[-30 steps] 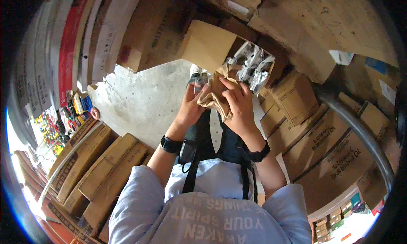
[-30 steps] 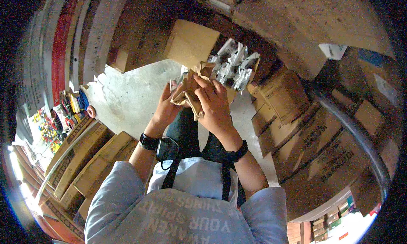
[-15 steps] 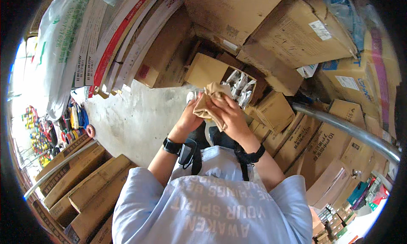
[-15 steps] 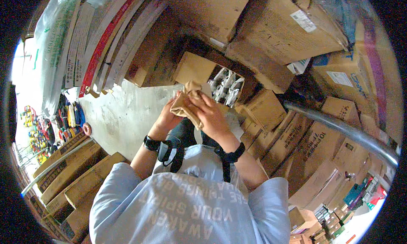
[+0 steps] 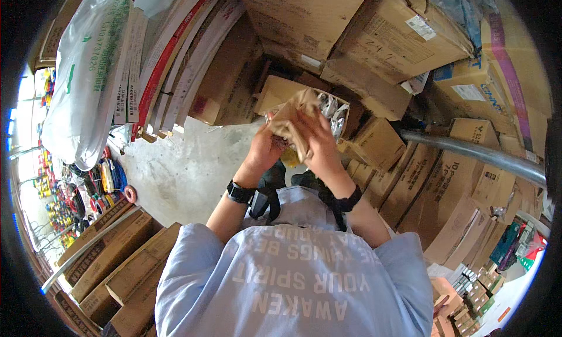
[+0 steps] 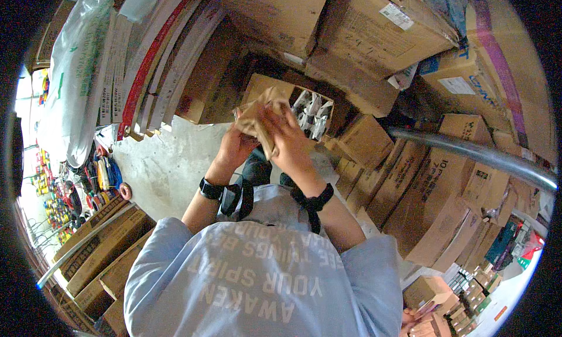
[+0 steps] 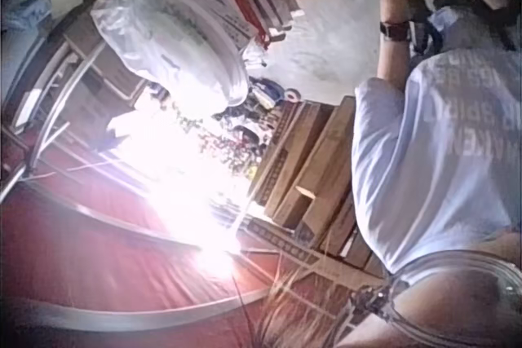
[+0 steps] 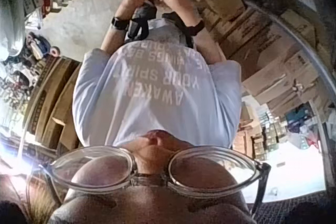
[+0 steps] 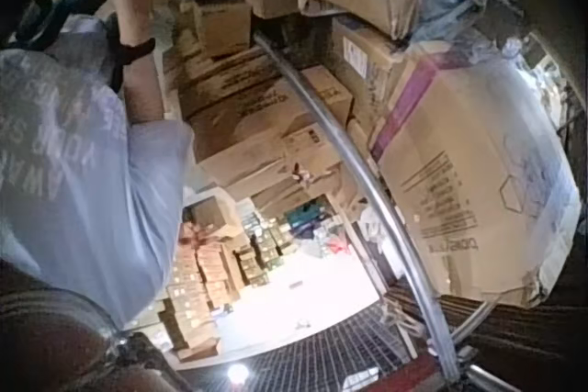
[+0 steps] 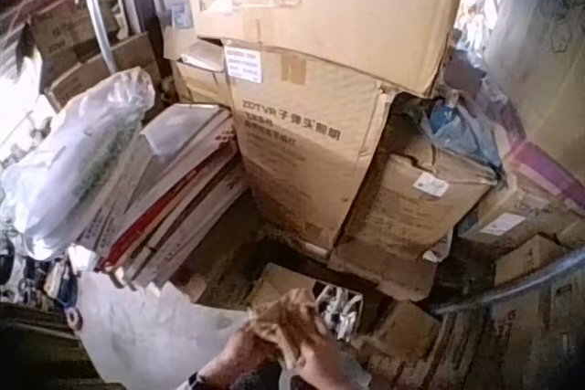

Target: Cleaning and inspecting individual electrical wall outlets with a cloth in a warehouse setting.

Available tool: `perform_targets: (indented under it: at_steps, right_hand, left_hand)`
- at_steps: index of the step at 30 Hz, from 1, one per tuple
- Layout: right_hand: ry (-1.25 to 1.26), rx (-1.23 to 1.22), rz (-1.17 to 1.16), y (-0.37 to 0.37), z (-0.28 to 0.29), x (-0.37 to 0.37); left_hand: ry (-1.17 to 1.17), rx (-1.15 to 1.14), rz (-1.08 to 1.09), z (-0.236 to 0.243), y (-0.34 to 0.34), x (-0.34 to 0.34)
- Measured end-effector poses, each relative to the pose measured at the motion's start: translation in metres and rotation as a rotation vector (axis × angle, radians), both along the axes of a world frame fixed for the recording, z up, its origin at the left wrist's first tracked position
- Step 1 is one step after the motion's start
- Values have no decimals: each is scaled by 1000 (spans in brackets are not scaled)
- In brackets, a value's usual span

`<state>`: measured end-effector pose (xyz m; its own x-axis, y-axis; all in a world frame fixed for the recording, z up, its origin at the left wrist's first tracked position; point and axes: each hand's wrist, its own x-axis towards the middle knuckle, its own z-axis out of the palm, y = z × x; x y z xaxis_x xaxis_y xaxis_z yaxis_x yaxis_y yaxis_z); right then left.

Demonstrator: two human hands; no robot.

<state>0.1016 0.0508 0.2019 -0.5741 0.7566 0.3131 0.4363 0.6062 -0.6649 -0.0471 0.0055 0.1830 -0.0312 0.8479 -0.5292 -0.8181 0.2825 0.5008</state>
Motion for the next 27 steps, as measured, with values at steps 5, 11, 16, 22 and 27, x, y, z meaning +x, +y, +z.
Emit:
perform_targets:
  at_steps: [5,11,16,22,27]
  right_hand:
    - [-65,13,-75,3,-1,0]
    - [-15,-8,-14,-3,1,-4]
    - [-51,43,-160,19,-11,9]
    - [-114,4,-6,0,-6,13]
    - [-148,-18,-154,12,-19,23]
  left_hand:
    - [-45,35,17,4,6,4]
    - [-525,366,-72,-43,1,-21]
    - [-43,113,-12,1,19,10]
    - [-122,135,-83,-18,18,5]
    - [31,96,-143,-20,21,10]
